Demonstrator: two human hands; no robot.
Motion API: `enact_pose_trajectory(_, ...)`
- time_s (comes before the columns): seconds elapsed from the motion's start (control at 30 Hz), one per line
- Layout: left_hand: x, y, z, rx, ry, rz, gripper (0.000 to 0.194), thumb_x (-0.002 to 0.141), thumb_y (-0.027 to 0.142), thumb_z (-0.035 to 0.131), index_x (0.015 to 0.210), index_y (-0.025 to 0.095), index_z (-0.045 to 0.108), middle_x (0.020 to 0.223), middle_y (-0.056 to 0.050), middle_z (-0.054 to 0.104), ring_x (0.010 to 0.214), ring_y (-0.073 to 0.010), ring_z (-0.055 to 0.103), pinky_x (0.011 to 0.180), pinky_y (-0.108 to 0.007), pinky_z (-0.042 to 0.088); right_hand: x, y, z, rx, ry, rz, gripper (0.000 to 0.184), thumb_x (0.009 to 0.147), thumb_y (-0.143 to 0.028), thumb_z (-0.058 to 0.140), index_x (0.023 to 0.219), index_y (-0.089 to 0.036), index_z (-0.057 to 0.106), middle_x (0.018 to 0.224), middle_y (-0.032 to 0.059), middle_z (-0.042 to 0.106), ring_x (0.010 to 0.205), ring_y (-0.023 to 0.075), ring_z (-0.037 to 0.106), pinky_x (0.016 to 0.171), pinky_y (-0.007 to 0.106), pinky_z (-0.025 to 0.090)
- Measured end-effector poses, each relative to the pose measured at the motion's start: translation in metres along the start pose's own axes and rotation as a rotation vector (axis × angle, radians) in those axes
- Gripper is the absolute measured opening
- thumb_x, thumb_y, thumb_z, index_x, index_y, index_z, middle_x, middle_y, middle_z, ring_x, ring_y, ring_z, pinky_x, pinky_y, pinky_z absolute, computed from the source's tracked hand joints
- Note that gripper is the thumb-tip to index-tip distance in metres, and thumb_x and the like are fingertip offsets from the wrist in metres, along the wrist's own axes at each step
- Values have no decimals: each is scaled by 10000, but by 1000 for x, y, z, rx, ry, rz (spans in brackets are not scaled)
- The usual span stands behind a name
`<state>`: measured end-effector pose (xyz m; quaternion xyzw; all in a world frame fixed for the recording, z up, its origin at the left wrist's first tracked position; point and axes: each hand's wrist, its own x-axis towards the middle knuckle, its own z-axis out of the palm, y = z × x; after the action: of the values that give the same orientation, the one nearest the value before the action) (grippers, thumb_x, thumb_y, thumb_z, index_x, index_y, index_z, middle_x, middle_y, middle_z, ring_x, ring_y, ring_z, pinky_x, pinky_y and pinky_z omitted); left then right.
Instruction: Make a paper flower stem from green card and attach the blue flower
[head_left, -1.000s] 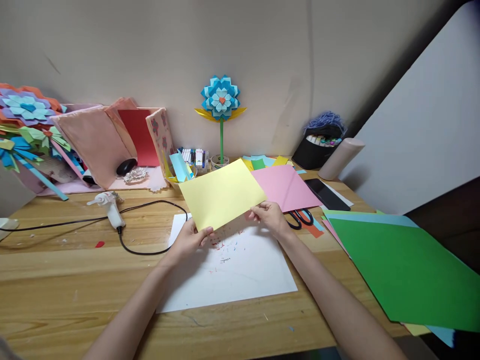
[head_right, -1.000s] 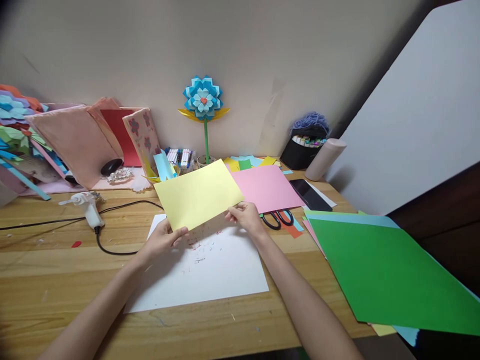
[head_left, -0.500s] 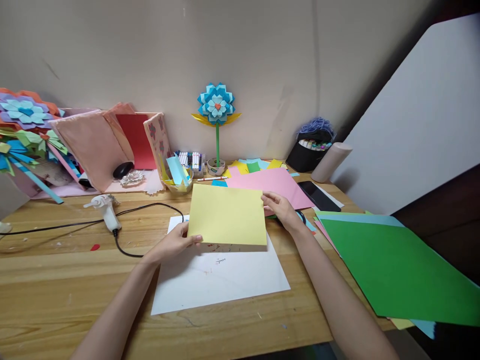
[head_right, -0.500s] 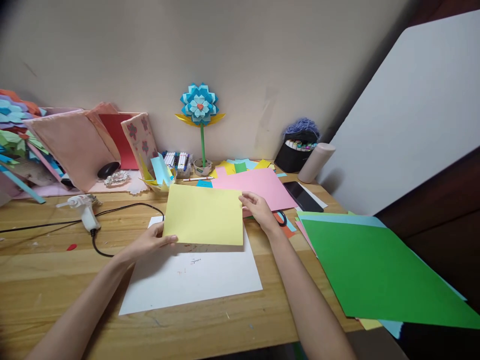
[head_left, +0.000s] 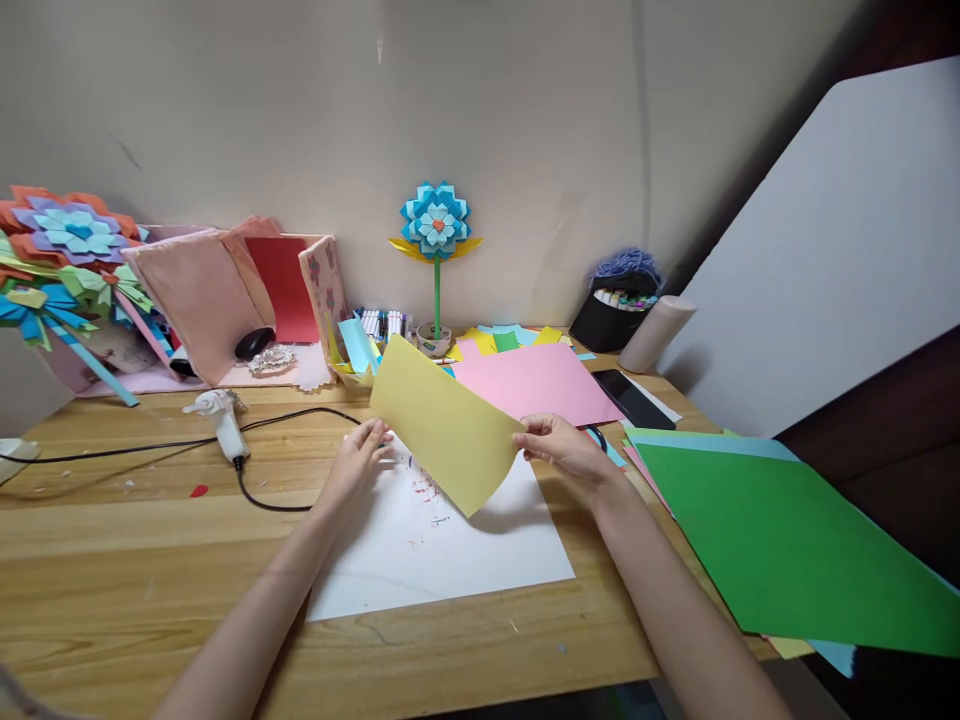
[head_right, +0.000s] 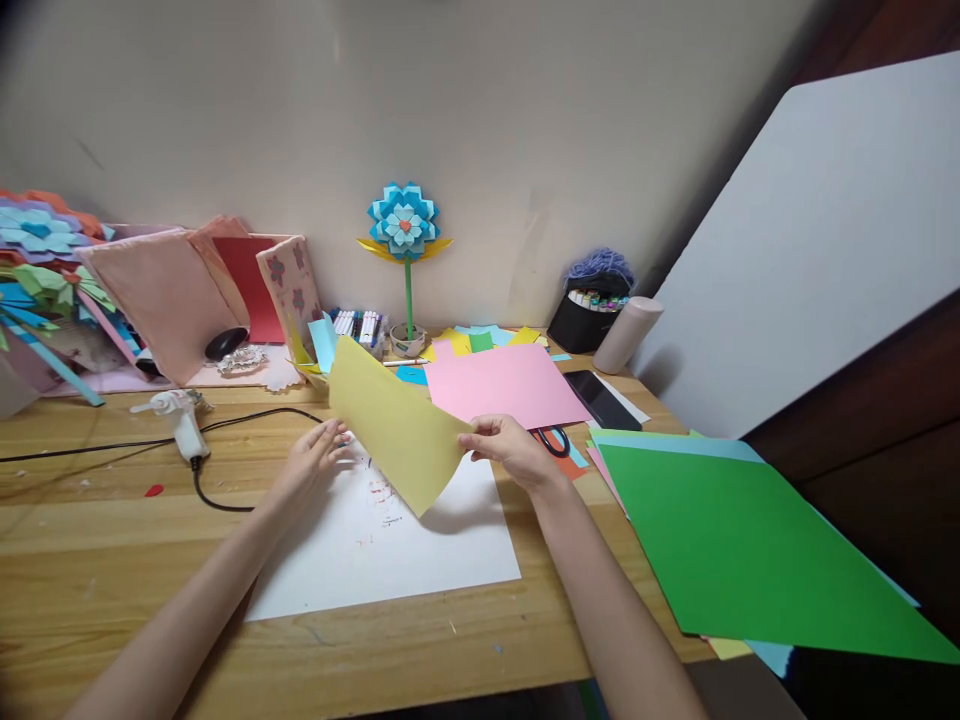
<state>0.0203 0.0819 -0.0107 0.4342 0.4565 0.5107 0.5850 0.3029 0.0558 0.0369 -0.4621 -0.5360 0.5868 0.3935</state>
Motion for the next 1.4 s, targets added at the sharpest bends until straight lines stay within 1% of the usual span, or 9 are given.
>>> enact_pose_trajectory(0.23, -27, 20, 36, -270, -394, -174, 514, 777, 534, 460, 1143, 178, 522, 1185, -128, 552, 1036, -236, 540, 846, -376, 446, -12, -36, 54, -347, 55, -186, 438, 520, -420, 740, 477, -173, 380, 511, -63, 345, 491, 62, 321, 431, 194, 237)
enact_pose_trajectory(0.43, -22, 19, 19, -153, -225, -363, 320, 701, 293, 578, 967, 116, 588, 866, -110, 682, 750, -222, 643, 669, -320, 494, -11, -37, 85, -348, 169, -212, 439, 584, -440, 694, 521, -192, 338, 532, -59, 366, 496, 78, 385, 415, 189, 304)
enact_pose_trajectory(0.57, -22, 18, -3, 61, -94, -272, 389, 626, 208, 602, 1003, 128, 544, 827, -79, 684, 685, -223, 645, 633, -335, 493, -27, -25, 45, -294, 292, -107, 322, 668, -438, 625, 608, -197, 420, 604, -34, 473, 559, 115, 497, 434, 203, 404)
enact_pose_trajectory(0.77, -23, 26, -16, 379, -140, -139, 451, 618, 213, 567, 1061, 138, 522, 971, -94, 653, 883, -254, 611, 741, -361, 489, -37, 9, -30, -332, 130, 255, 288, 616, -347, 695, 804, -165, 576, 674, 29, 635, 592, 135, 569, 484, 206, 416)
enact_pose_trajectory(0.87, -19, 21, -7, 676, -84, 52, 545, 607, 122, 514, 1150, 124, 464, 1116, -140, 579, 1030, -273, 544, 849, -381, 445, -9, 22, -35, -264, 49, 213, 296, 633, -364, 673, 840, -158, 625, 849, 62, 678, 717, 174, 612, 533, 223, 444)
enact_pose_trajectory(0.97, -18, 15, 12, 1108, 16, 395, 692, 588, 9, 454, 1264, 101, 338, 1303, -197, 401, 1227, -297, 353, 980, -440, 314, 23, 32, -34, -245, 206, 213, 268, 669, -405, 626, 724, -143, 637, 723, 67, 689, 638, 191, 621, 517, 247, 449)
enact_pose_trajectory(1.07, -16, 11, 34, 1491, -125, 598, 540, 636, -41, 371, 1157, 80, 448, 1354, -212, 326, 1286, -301, 242, 1016, -506, 211, 42, 40, -38, -252, 301, 216, 285, 686, -423, 604, 643, -142, 622, 606, 66, 672, 554, 191, 608, 461, 245, 426)
enact_pose_trajectory(1.23, 3, 5, 59, 1775, -463, 610, 359, 693, -23, 361, 977, 79, 555, 1165, -184, 510, 1168, -265, 409, 991, -444, 270, 46, 45, -47, -236, 314, 223, 297, 714, -427, 570, 644, -142, 619, 614, 74, 675, 530, 188, 605, 442, 246, 421)
enact_pose_trajectory(1.4, 27, -13, 72, 1762, -330, 552, 410, 778, 37, 316, 1158, 99, 460, 1000, -157, 526, 936, -240, 514, 749, -355, 420, 47, 43, -49, -244, 302, 254, 273, 693, -404, 598, 630, -140, 621, 610, 74, 673, 496, 176, 590, 410, 233, 394)
